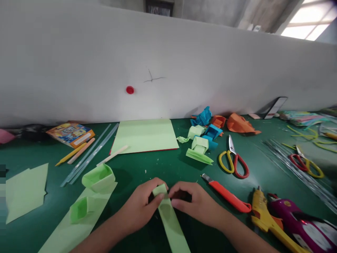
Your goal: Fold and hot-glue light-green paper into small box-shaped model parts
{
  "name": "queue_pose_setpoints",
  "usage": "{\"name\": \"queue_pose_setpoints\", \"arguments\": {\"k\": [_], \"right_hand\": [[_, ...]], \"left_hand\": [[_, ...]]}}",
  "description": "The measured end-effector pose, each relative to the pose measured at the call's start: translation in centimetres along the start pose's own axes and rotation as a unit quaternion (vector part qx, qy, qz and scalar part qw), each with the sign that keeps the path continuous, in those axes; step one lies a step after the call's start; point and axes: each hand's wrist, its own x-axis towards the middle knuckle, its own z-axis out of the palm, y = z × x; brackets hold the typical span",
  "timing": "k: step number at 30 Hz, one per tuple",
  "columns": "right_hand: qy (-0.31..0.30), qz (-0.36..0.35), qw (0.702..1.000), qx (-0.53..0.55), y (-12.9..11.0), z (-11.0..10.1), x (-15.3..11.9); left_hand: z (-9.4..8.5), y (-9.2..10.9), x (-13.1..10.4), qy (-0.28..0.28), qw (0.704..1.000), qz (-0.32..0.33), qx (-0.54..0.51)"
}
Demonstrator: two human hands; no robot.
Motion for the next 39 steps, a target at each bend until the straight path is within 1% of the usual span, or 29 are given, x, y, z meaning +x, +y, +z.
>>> {"name": "queue_pose_setpoints", "arguments": {"k": [1,2,4,7,9,13,17,21,24,27,30,35,39], "right_hand": [[0.022,0.011,1.0,-0.005,0.2,0.3,0.5],[0.044,0.017,0.999,-0.025,0.5,0.5,1.1],[0.078,0.013,0.995,-0.061,1.0,0.5,2.3],[0.11,0.005,0.991,-0.082,1.5,0.1,4.3],[0.129,-0.004,0.987,-0.096,1.7,-0.2,5.2],[0.153,-0.046,0.979,-0.123,2.4,0.0,5.7],[0.171,-0.075,0.971,-0.15,3.0,0.3,5.8],[0.173,-0.079,0.967,-0.17,3.2,0.2,6.2],[0.186,-0.08,0.961,-0.186,3.1,0.0,6.3],[0.197,-0.091,0.956,-0.198,3.1,-0.1,6.3],[0.195,-0.114,0.95,-0.216,3.3,-0.2,6.1],[0.168,-0.156,0.939,-0.255,3.7,-0.7,5.9],[0.138,-0.187,0.931,-0.281,3.7,-1.2,5.6]], "left_hand": [[0.0,0.1,0.5,-0.01,0.999,0.004,0.038],[0.0,0.1,1.1,-0.007,0.997,0.009,0.077],[-0.2,-0.2,2.5,0.015,0.987,0.037,0.153],[-0.7,-0.9,4.5,0.013,0.979,0.077,0.187],[-1.1,-1.4,5.4,0.008,0.975,0.1,0.201],[-1.2,-2.3,5.8,0.008,0.963,0.15,0.224],[-0.6,-3.0,5.8,0.045,0.952,0.176,0.247],[-0.5,-3.4,6.0,0.09,0.946,0.179,0.255],[-0.7,-3.5,5.9,0.106,0.944,0.18,0.257],[-0.9,-3.6,5.9,0.109,0.94,0.191,0.26],[-0.9,-3.7,5.9,0.105,0.934,0.212,0.267],[-0.7,-4.0,5.9,0.103,0.919,0.248,0.29],[-0.6,-4.1,5.7,0.102,0.91,0.264,0.303]]}}
